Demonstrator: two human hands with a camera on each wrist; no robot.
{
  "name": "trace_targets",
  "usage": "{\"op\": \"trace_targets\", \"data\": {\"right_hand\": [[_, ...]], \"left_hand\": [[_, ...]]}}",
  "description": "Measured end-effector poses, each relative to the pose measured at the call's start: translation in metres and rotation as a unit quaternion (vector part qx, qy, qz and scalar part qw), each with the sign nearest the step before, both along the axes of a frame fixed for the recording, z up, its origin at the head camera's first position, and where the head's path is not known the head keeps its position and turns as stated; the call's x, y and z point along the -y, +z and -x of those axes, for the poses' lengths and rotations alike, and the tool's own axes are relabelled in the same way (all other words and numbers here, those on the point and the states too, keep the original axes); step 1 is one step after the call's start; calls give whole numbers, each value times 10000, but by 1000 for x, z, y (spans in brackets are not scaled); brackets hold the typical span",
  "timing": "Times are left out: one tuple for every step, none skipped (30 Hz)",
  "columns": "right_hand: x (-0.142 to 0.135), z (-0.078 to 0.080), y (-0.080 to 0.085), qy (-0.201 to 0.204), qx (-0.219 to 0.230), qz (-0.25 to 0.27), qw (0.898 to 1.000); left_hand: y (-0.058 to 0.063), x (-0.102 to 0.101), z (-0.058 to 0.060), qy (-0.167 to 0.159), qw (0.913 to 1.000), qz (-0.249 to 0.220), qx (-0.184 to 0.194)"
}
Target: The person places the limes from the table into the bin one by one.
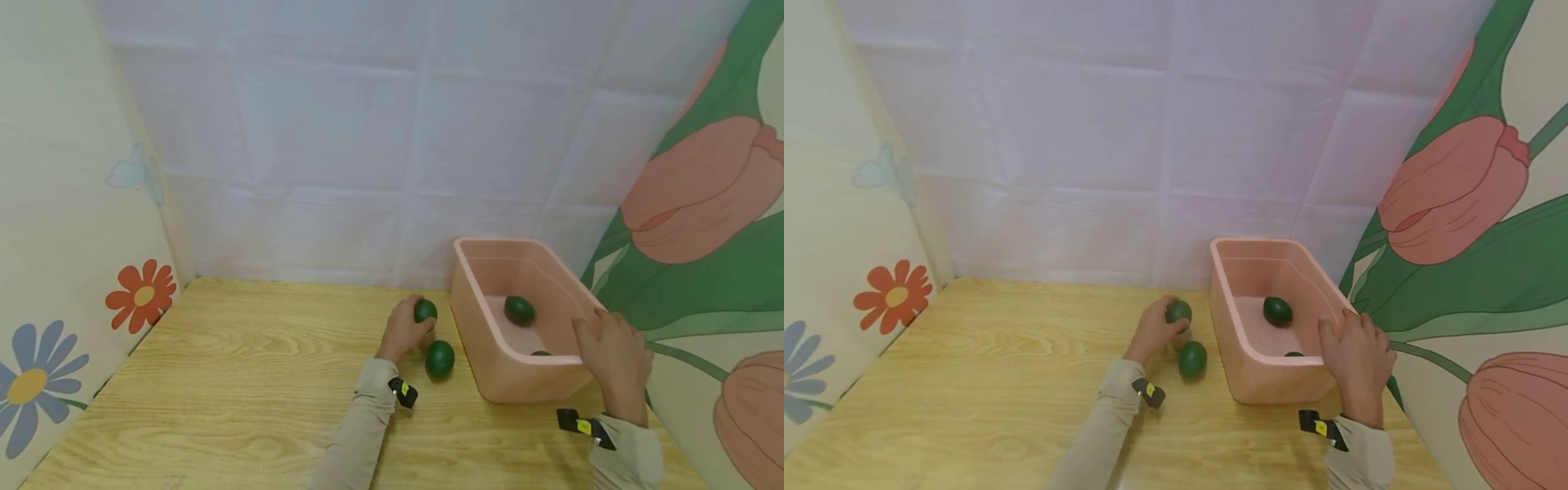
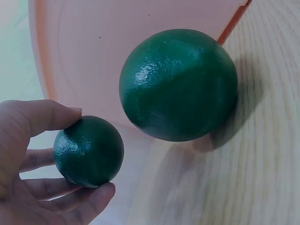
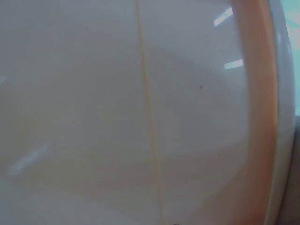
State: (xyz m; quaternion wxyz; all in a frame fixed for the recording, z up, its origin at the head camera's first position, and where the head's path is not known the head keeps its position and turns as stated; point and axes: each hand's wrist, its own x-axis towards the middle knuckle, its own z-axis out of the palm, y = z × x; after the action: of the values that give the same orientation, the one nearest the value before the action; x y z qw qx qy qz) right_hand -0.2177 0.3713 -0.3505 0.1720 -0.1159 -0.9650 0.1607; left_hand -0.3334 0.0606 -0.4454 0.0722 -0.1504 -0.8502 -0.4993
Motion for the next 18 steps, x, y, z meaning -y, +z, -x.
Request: {"op": "trace_targets", "data": {"right_hand": [[0,0,0,2,10,4,10000],[0,0,0,9,5,-3,10000],[0,0,0,14,-1,-7,10000],[0,0,0,17,-3,-11,10000],[0,0,0,19,-5,-12,10000],[0,0,0,18,-18,-12,10000],[0,0,0,17,-24,-5,10000],[0,0,0,19,-50,-9,10000],[-1,0,0,20,-62,-6,10000],[-1,0,0,20,-79,-13,10000],[-1,0,0,19,-88,-15,10000],[-1,0,0,17,-88,-16,10000],[-1,0,-1,17,-92,-18,10000],[-1,0,-1,21,-97,-29,9999],[-1,0,-1,19,-82,-35,10000],[-1,0,-1,22,-80,-43,10000],[-2,0,-1,20,-61,-41,10000],[-2,0,-2,18,-58,-47,10000]], "left_hand": [[1,0,0,1,10000,-18,0],[1,1,-1,-3,10000,-31,8],[2,1,-1,-1,10000,-32,9],[2,1,-1,-1,10000,-36,19],[3,1,-1,-7,10000,-35,27],[3,1,-1,-11,10000,-33,32],[3,1,-1,-19,10000,-39,30],[4,1,-1,-30,10000,-49,26],[4,1,0,-37,10000,-55,15],[4,1,0,-46,10000,-64,5],[4,1,0,-52,10000,-71,-9],[4,1,0,-51,10000,-65,-23],[4,1,1,-54,10000,-67,-38],[4,1,1,-57,10000,-58,-45],[4,1,1,-55,10000,-46,-57],[4,1,1,-56,10000,-37,-65],[5,1,0,-56,10000,-29,-72],[5,1,0,-65,9999,-26,-75]]}}
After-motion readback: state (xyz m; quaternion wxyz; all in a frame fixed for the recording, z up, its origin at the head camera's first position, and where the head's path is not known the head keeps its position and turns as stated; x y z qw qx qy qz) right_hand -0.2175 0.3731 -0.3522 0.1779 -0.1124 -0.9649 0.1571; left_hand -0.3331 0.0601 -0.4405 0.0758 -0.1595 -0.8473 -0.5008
